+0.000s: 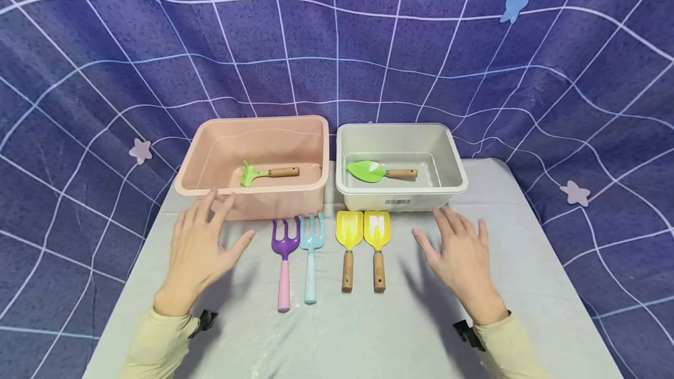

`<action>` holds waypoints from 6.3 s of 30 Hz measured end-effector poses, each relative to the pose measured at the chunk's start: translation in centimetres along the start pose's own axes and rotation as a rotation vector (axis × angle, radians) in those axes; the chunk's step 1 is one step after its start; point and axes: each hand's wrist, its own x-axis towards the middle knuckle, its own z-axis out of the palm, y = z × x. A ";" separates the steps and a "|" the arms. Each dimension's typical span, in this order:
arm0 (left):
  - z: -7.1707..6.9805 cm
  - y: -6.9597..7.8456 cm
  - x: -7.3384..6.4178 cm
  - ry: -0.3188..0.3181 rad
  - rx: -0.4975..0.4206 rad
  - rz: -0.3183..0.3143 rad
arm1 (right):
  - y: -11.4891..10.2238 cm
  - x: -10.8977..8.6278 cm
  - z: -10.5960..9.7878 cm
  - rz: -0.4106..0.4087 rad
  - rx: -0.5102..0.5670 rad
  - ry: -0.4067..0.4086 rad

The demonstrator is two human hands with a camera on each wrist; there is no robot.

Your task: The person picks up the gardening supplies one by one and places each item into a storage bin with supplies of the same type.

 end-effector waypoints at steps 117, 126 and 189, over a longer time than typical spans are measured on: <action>4.0 6.1 1.4 0.198 -0.304 0.117 | -1.7 -4.2 5.5 0.076 0.159 -0.133; 4.5 7.1 1.6 0.168 -0.329 0.119 | -1.5 -4.4 5.4 0.111 0.158 -0.157; 7.6 11.9 2.8 0.138 -0.501 0.181 | -3.3 -6.5 8.5 0.111 0.181 -0.222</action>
